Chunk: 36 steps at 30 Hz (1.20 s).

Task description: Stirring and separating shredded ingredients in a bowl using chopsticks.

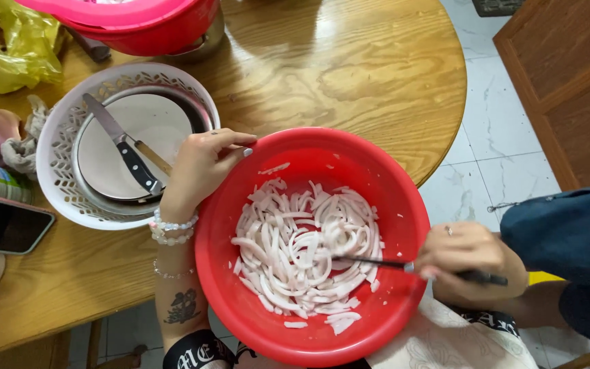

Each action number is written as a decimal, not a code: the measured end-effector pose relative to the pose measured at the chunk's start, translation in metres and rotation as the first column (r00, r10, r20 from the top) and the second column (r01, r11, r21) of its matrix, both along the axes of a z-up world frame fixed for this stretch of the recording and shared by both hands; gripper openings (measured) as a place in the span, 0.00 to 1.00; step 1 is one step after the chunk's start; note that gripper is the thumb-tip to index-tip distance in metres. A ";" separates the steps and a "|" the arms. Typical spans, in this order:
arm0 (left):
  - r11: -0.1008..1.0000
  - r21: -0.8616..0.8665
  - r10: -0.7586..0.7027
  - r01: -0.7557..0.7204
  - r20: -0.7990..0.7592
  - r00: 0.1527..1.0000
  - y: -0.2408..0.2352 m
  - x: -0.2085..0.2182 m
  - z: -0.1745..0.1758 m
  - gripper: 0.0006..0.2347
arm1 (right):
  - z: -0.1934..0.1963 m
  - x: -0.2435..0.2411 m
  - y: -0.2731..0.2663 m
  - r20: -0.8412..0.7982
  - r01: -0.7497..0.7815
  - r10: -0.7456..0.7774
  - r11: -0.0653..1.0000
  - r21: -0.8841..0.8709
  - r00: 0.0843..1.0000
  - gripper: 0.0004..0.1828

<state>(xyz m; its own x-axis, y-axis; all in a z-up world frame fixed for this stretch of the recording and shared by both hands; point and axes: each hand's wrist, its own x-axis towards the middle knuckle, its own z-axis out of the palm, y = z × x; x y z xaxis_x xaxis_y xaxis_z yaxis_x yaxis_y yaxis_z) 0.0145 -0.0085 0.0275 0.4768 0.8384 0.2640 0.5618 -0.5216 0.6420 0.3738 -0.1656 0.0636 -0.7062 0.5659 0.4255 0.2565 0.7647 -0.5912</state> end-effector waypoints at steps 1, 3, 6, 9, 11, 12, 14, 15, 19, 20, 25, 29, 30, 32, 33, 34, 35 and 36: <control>1.000 -0.001 -0.003 0.003 0.000 1.000 0.000 0.000 -0.001 0.09 | -0.005 0.001 0.000 0.000 0.003 -0.003 1.000 -0.001 1.000 0.10; 1.000 0.007 0.015 -0.015 -0.014 1.000 0.001 -0.001 -0.002 0.09 | -0.014 0.001 0.000 0.017 0.243 -0.246 0.964 0.108 0.969 0.07; 1.000 0.023 0.014 -0.014 -0.014 1.000 0.000 0.000 -0.002 0.10 | -0.016 0.001 0.010 0.001 0.219 -0.221 0.964 0.150 0.975 0.08; 1.000 0.022 0.009 -0.009 -0.006 1.000 0.000 0.001 -0.002 0.10 | -0.016 -0.008 0.004 -0.152 0.385 -0.358 0.894 0.231 0.922 0.11; 1.000 0.021 0.022 -0.022 -0.013 1.000 0.000 0.001 -0.001 0.10 | -0.010 -0.013 0.004 -0.132 0.430 -0.409 0.873 0.233 0.903 0.11; 1.000 0.005 0.031 -0.031 -0.023 0.999 0.000 0.002 -0.001 0.10 | -0.007 -0.015 0.003 -0.109 0.478 -0.466 0.850 0.223 0.878 0.10; 0.999 -0.003 0.037 -0.037 -0.013 0.999 -0.002 0.003 0.002 0.10 | -0.018 -0.010 0.007 -0.062 0.451 -0.450 0.861 0.236 0.891 0.09; 0.999 -0.023 0.040 -0.040 -0.006 0.999 -0.003 0.003 0.004 0.10 | -0.024 -0.008 0.009 -0.012 0.427 -0.437 0.873 0.237 0.899 0.08; 0.997 -0.062 0.049 -0.049 0.010 0.999 -0.003 0.003 0.004 0.10 | -0.023 -0.018 0.011 0.032 0.308 -0.319 0.933 0.185 0.947 0.07; 0.997 -0.055 0.051 -0.051 -0.003 0.999 -0.003 0.003 0.004 0.10 | -0.020 -0.020 0.011 0.024 0.198 -0.203 0.970 0.144 0.979 0.08; 0.997 -0.049 0.055 -0.056 -0.018 0.998 -0.003 0.003 0.005 0.10 | -0.007 -0.031 0.011 0.014 -0.048 0.047 0.993 0.109 0.999 0.10; 0.996 -0.075 0.054 -0.054 0.004 0.999 -0.002 0.003 0.005 0.11 | 0.006 -0.035 0.015 -0.198 -0.248 0.263 0.964 0.101 0.944 0.16; 0.995 -0.087 0.057 -0.056 0.013 0.998 -0.001 0.003 0.004 0.12 | 0.009 -0.038 0.015 -0.237 -0.365 0.381 0.925 0.109 0.894 0.17; 0.996 -0.070 0.056 -0.056 0.002 0.998 -0.001 0.001 0.000 0.12 | 0.005 -0.039 0.012 -0.210 -0.333 0.339 0.941 0.067 0.917 0.16; 0.996 -0.051 0.073 -0.073 -0.005 0.997 0.001 0.001 -0.002 0.12 | 0.003 -0.040 0.012 -0.179 -0.315 0.315 0.949 0.027 0.932 0.15; 0.997 -0.044 0.059 -0.059 -0.004 0.998 0.001 0.001 0.000 0.12 | 0.001 -0.038 0.012 -0.176 -0.302 0.303 0.953 0.033 0.937 0.15; 0.996 -0.063 0.063 -0.063 -0.013 0.998 0.001 0.001 0.001 0.13 | -0.001 -0.037 0.012 -0.167 -0.233 0.233 0.972 0.022 0.958 0.15; 0.994 -0.081 0.066 -0.067 -0.023 0.998 0.000 0.002 0.001 0.13 | -0.003 -0.036 0.011 -0.157 -0.162 0.161 0.987 0.011 0.974 0.15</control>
